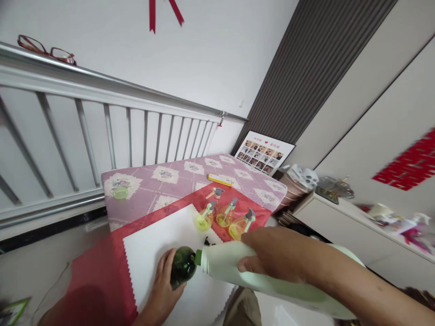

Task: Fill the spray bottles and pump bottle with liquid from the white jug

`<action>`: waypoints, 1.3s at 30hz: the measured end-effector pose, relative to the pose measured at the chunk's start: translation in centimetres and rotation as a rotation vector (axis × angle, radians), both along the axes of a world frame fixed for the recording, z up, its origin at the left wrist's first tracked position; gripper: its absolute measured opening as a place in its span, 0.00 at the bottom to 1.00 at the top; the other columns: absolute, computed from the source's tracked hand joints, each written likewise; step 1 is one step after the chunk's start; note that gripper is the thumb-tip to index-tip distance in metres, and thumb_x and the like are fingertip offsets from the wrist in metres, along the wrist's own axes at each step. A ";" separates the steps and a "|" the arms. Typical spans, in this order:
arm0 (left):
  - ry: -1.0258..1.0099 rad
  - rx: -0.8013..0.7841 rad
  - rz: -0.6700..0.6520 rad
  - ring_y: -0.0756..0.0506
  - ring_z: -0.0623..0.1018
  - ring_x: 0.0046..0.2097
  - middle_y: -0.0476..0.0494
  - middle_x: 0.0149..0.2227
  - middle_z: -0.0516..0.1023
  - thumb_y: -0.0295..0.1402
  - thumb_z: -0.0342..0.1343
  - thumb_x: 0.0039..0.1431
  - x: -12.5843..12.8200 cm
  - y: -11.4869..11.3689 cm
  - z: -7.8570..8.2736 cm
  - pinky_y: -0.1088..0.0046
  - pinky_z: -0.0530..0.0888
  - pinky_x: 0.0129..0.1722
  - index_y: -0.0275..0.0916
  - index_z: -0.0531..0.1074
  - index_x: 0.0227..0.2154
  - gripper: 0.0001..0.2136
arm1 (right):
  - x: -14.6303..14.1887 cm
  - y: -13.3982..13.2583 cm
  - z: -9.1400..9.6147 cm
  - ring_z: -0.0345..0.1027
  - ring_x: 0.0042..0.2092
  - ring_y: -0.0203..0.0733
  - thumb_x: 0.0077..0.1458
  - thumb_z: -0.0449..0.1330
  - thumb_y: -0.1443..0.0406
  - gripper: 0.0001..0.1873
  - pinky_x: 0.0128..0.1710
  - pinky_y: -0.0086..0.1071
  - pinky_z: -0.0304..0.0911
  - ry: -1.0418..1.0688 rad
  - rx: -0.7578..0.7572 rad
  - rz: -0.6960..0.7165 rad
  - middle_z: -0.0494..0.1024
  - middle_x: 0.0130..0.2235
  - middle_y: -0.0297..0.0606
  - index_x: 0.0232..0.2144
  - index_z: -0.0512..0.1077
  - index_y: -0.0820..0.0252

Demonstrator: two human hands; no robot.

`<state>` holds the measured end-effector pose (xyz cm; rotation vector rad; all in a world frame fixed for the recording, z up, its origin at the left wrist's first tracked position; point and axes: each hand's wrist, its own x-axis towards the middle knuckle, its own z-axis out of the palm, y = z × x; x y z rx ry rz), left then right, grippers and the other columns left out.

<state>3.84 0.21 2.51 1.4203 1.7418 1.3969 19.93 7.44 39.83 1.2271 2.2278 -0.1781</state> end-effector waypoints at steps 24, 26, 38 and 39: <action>-0.035 -0.018 -0.002 0.36 0.58 0.67 0.32 0.64 0.56 0.23 0.53 0.46 -0.1 0.1 0.5 0.52 0.60 0.66 0.37 0.53 0.63 0.37 | -0.5 0.4 0.1 0.74 0.40 0.56 0.53 0.55 0.50 0.17 0.36 0.42 0.62 0.009 0.007 0.000 0.81 0.41 0.44 0.36 0.74 0.52; -0.036 -0.010 -0.004 0.36 0.59 0.66 0.32 0.64 0.56 0.23 0.53 0.47 -0.1 0.1 0.4 0.51 0.60 0.66 0.38 0.53 0.63 0.37 | -0.4 0.5 0.1 0.74 0.40 0.56 0.53 0.54 0.50 0.17 0.37 0.42 0.62 0.012 0.005 0.012 0.81 0.41 0.43 0.37 0.74 0.52; 0.001 -0.023 -0.004 0.36 0.59 0.66 0.31 0.64 0.56 0.24 0.53 0.47 -0.2 0.1 0.1 0.50 0.60 0.65 0.37 0.52 0.63 0.37 | -1.6 0.2 0.6 0.74 0.41 0.57 0.53 0.54 0.51 0.17 0.37 0.42 0.62 -0.027 0.009 0.027 0.80 0.42 0.44 0.37 0.74 0.53; -0.001 -0.022 -0.007 0.36 0.59 0.66 0.31 0.64 0.56 0.24 0.53 0.47 -0.2 0.1 0.1 0.51 0.60 0.65 0.37 0.52 0.63 0.37 | -1.6 0.2 0.6 0.74 0.41 0.56 0.53 0.54 0.51 0.17 0.37 0.42 0.62 -0.028 0.008 0.024 0.80 0.42 0.44 0.37 0.74 0.53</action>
